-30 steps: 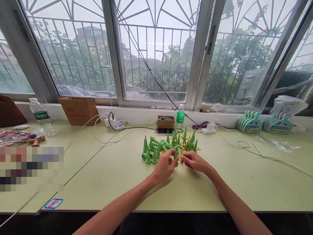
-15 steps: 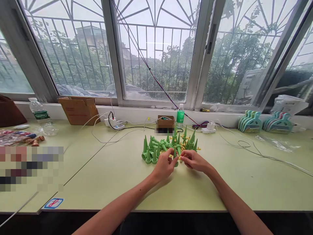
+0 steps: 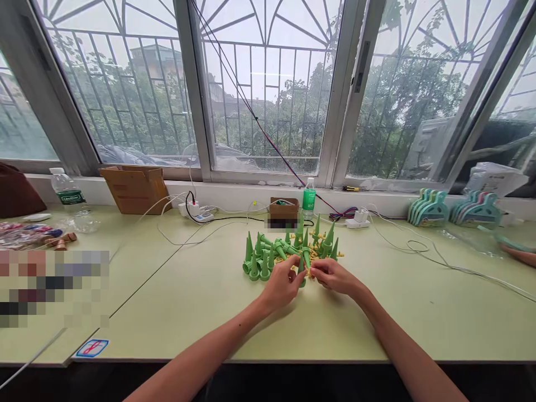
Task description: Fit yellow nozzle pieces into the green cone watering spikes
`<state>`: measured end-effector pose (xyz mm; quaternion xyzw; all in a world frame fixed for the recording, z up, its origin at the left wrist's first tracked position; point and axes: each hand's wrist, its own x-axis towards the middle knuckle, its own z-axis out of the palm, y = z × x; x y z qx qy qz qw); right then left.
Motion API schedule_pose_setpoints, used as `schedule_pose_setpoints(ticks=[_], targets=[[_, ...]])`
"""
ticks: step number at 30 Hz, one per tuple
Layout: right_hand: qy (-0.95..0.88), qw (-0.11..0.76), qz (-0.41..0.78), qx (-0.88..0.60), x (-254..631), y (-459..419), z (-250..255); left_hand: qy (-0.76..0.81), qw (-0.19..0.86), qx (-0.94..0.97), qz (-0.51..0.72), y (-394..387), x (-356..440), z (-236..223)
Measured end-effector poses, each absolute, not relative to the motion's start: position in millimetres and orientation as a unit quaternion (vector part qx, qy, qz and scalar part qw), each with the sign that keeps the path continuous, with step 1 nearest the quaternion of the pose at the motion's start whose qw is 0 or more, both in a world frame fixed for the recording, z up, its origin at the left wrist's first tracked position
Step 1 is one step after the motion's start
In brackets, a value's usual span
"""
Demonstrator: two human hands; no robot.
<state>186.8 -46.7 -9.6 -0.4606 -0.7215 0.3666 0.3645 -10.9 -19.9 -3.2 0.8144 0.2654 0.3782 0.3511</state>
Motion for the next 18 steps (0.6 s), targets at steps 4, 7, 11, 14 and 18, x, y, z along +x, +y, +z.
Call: schedule_pose_setpoints(ticks=[4, 7, 11, 14, 18], targets=[[-0.722, 0.368, 0.362, -0.461, 186.2, -45.5, -10.0, 0.262, 0.351, 0.814, 0.382, -19.8, -10.3, -3.7], [-0.714, 0.373, 0.37, -0.463, 184.8, -45.4, -8.9, 0.261, 0.354, 0.808, 0.392, -19.3, -9.4, -3.8], [-0.705, 0.378, 0.381, -0.463, 182.7, -47.4, -5.7, 0.269, 0.361, 0.799, 0.399, -18.9, -8.7, -3.3], [-0.703, 0.383, 0.379, -0.464, 182.0, -48.9, -4.4, 0.274, 0.364, 0.796, 0.399, -18.8, -8.9, -3.4], [-0.7, 0.381, 0.389, -0.463, 182.5, -48.8, -5.3, 0.268, 0.367, 0.796, 0.4, -18.4, -9.5, -4.4]])
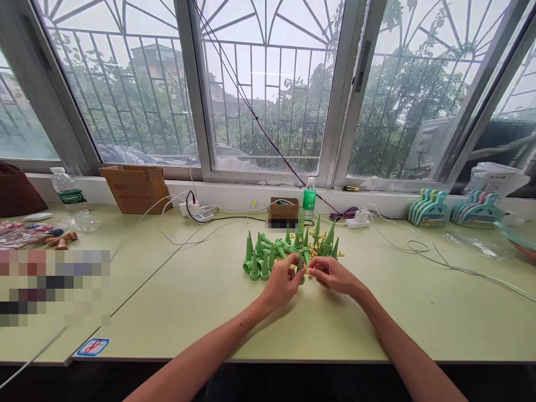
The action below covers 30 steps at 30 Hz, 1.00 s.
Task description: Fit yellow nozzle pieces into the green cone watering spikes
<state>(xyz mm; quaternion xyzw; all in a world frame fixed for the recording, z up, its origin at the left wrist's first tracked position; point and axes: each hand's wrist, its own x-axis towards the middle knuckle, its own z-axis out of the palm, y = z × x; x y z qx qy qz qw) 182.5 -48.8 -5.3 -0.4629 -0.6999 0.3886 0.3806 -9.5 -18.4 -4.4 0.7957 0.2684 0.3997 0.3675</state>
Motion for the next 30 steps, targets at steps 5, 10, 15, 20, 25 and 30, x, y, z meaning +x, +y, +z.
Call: schedule_pose_setpoints(ticks=[5, 10, 15, 20, 25, 30], targets=[[-0.706, 0.375, 0.384, -0.462, 183.4, -48.3, -5.9, 0.261, 0.373, 0.796, 0.398, -18.6, -9.8, -4.4], [-0.718, 0.371, 0.368, -0.46, 183.5, -49.3, -4.8, 0.266, 0.375, 0.799, 0.388, -20.0, -10.0, -2.4], [-0.729, 0.363, 0.347, -0.465, 184.9, -48.0, -6.7, 0.262, 0.359, 0.809, 0.386, -19.5, -9.9, -3.6], [-0.741, 0.352, 0.328, -0.468, 186.4, -47.0, -7.4, 0.257, 0.343, 0.818, 0.384, -18.9, -10.6, -4.6], [-0.748, 0.348, 0.318, -0.467, 187.2, -45.6, -8.7, 0.261, 0.327, 0.823, 0.385, -18.6, -10.5, -5.0], [-0.731, 0.362, 0.322, -0.481, 186.1, -44.6, -9.8, 0.263, 0.325, 0.818, 0.395, -17.7, -9.1, -6.6]])
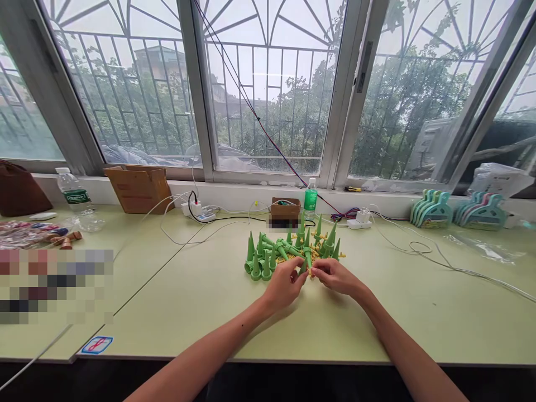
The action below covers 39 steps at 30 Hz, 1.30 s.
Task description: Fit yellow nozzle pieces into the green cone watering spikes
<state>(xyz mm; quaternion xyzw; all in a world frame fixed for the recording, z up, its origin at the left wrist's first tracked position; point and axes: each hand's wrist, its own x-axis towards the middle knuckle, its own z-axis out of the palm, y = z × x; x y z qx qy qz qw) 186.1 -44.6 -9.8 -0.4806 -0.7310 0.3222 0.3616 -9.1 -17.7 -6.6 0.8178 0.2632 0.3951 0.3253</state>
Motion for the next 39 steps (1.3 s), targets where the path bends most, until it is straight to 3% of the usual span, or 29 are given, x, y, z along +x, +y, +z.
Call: schedule_pose_setpoints(ticks=[10, 39], targets=[[-0.708, 0.372, 0.378, -0.467, 181.6, -49.7, -2.5, 0.277, 0.349, 0.801, 0.4, -19.6, -8.8, -4.5], [-0.767, 0.335, 0.26, -0.481, 189.0, -44.3, -10.4, 0.298, 0.299, 0.815, 0.397, -15.5, -10.2, -8.2]])
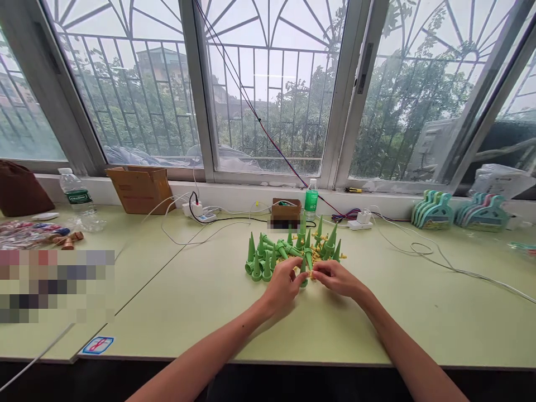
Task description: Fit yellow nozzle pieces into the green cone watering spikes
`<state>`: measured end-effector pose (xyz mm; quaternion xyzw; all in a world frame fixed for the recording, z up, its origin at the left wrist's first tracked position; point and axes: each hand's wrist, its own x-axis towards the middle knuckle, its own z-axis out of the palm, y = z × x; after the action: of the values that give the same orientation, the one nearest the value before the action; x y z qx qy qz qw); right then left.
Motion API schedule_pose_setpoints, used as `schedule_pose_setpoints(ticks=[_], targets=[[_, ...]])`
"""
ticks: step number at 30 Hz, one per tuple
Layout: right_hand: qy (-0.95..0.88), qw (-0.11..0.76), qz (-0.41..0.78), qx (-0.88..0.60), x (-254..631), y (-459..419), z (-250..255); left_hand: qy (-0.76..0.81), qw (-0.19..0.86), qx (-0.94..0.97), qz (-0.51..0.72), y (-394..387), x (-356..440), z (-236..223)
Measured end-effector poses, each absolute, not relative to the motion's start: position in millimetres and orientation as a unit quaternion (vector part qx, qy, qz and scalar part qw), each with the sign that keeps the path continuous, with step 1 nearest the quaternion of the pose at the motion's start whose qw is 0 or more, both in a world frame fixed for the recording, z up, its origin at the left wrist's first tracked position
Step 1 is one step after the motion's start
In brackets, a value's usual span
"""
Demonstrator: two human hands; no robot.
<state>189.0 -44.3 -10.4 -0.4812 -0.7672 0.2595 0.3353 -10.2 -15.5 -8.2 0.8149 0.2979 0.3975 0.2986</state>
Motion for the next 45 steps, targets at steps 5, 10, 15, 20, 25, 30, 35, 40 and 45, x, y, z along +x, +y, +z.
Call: schedule_pose_setpoints(ticks=[5, 10, 15, 20, 25, 30, 35, 40, 45], targets=[[-0.762, 0.338, 0.257, -0.489, 187, -44, -10, 0.298, 0.298, 0.818, 0.391, -15, -10, -8], [-0.741, 0.347, 0.274, -0.506, 186, -43, -12, 0.305, 0.306, 0.816, 0.385, -15, -9, -8], [-0.743, 0.346, 0.268, -0.506, 186, -43, -12, 0.315, 0.311, 0.812, 0.379, -15, -10, -8], [-0.733, 0.368, 0.27, -0.504, 184, -43, -11, 0.311, 0.301, 0.817, 0.381, -13, -10, -13], [-0.715, 0.385, 0.313, -0.492, 183, -46, -11, 0.295, 0.305, 0.827, 0.368, -13, -10, -16], [-0.728, 0.387, 0.307, -0.475, 182, -48, -7, 0.289, 0.328, 0.823, 0.362, -14, -10, -17], [-0.74, 0.384, 0.288, -0.471, 181, -48, -9, 0.269, 0.401, 0.802, 0.353, -13, -9, -20], [-0.742, 0.39, 0.275, -0.471, 182, -47, -15, 0.25, 0.47, 0.777, 0.336, -14, -7, -23], [-0.746, 0.396, 0.257, -0.47, 179, -49, -14, 0.258, 0.442, 0.787, 0.343, -18, -8, -18]])
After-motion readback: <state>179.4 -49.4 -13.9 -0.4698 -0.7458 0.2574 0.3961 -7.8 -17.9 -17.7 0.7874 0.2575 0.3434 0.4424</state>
